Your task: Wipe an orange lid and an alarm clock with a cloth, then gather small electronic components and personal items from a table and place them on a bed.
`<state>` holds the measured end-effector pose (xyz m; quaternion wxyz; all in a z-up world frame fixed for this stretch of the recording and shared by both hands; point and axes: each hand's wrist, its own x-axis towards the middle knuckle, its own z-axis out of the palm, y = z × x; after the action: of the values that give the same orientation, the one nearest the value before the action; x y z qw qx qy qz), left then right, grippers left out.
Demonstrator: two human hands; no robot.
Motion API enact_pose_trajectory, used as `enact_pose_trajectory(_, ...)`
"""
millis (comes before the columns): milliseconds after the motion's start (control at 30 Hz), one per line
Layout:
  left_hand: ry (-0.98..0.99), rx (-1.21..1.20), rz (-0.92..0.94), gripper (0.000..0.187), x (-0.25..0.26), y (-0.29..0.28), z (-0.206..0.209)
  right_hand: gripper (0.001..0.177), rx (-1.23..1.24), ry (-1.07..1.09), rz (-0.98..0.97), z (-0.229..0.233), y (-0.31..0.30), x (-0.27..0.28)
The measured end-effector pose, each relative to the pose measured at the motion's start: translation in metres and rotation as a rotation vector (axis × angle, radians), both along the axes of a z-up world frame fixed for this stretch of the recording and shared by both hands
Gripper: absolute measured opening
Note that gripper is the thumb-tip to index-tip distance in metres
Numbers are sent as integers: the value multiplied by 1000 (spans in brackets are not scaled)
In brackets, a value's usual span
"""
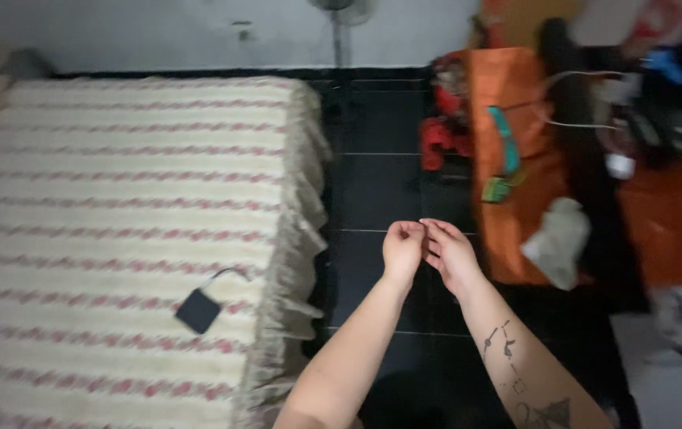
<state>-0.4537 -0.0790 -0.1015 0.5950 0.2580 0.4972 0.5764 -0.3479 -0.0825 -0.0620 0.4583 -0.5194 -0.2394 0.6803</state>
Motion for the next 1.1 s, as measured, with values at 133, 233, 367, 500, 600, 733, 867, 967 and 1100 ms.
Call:
enact_pose_trajectory(133, 57, 67, -88, 12, 88, -7, -2, 26, 48, 20, -100, -1, -19, 90)
enact_pose_trajectory(233, 63, 74, -142, 11, 151, -14, -10, 27, 80, 40, -153, -3, -37, 152)
enact_pose_trajectory(367, 140, 13, -238, 12, 216, -36, 6, 27, 124, 60, -235, -9, -65, 224)
enact_pose_trajectory(500, 93, 79, -324, 12, 275, -43, -15, 26, 70, -17, -312, 2, -93, 277)
enact_pose_trajectory(600, 53, 25, -401, 11, 299, -54, 3, 27, 62, -20, -369, 7, -108, 308)
enact_pose_trajectory(733, 30, 8, -477, 10, 328, -52, 0, 32, 48, -27, -474, 3, -120, 341)
enact_pose_trajectory(867, 121, 31, -552, 12, 355, -38, -19, 38, 22, -39, -529, 5, -124, 365)
enact_pose_trajectory(967, 98, 16, -622, 13, 376, -22, -37, 41, -34, -95, -606, 5, -121, 379)
enact_pose_trajectory(1100, 124, -19, -728, 15, 405, -2, -46, 43, 1, -76, -681, -11, -115, 405)
